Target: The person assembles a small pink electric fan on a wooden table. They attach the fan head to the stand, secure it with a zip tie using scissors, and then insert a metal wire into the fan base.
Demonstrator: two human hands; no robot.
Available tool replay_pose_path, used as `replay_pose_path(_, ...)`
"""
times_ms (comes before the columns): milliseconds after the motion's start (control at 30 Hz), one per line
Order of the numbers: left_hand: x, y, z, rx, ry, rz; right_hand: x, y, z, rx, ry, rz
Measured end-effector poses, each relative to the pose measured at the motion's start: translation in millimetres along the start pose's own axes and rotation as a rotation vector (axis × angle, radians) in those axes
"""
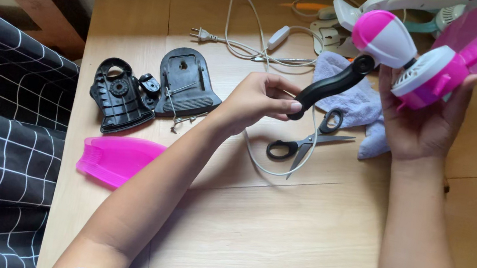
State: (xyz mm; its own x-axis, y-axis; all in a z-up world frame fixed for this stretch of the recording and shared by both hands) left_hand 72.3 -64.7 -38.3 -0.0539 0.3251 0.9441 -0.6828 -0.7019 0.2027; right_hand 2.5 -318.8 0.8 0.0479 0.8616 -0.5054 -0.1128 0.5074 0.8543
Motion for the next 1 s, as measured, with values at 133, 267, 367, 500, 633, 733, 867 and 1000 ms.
replay_pose_path(133, -4.7, -6.6, -2.2, 0.032, -0.048, -0.047, 8.1, -3.1, 4.8, 0.019, 0.050, -0.093)
replay_pose_path(267, -13.2, -8.2, -5.2, 0.066, -0.129, -0.134, 11.6, -1.0, 7.6, 0.026, 0.038, -0.198)
replay_pose_path(367, -16.8, -10.5, -4.3, 0.108, -0.135, -0.144, 12.9, -2.5, 8.4, 0.071, 0.032, -0.237)
replay_pose_path(500, -19.3, -11.7, -3.4, 0.123, -0.111, -0.135, 14.5, -3.4, 9.2, 0.111, 0.029, -0.178)
replay_pose_path(633, -23.2, -8.0, -2.6, 0.133, -0.088, -0.129, 10.2, -12.0, 10.5, 0.283, 0.037, -0.228)
replay_pose_path(733, -25.9, -5.5, -1.2, 0.157, -0.085, -0.092, -3.1, -9.7, 4.0, 0.348, -0.002, -0.575)
replay_pose_path(867, -22.6, -8.6, -3.8, 0.223, -0.080, 0.054, -9.8, -24.5, 2.3, 0.537, 0.014, -0.923)
replay_pose_path(1000, -16.1, -10.9, -8.0, 0.256, -0.055, 0.191, -10.9, -16.2, 6.9, 0.423, -0.178, -1.175)
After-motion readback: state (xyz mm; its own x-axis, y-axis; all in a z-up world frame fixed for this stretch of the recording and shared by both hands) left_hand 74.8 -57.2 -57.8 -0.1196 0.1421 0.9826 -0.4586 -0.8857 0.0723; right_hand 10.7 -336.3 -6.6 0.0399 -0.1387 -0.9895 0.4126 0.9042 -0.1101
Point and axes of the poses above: each hand's wrist, its own z-axis towards the middle knuckle, its own y-axis out of the palm, x = y × z, the point moved 8 cm from there along z, towards the middle knuckle, and after that the axes turned 13 degrees about y, right-handed, at the moved point
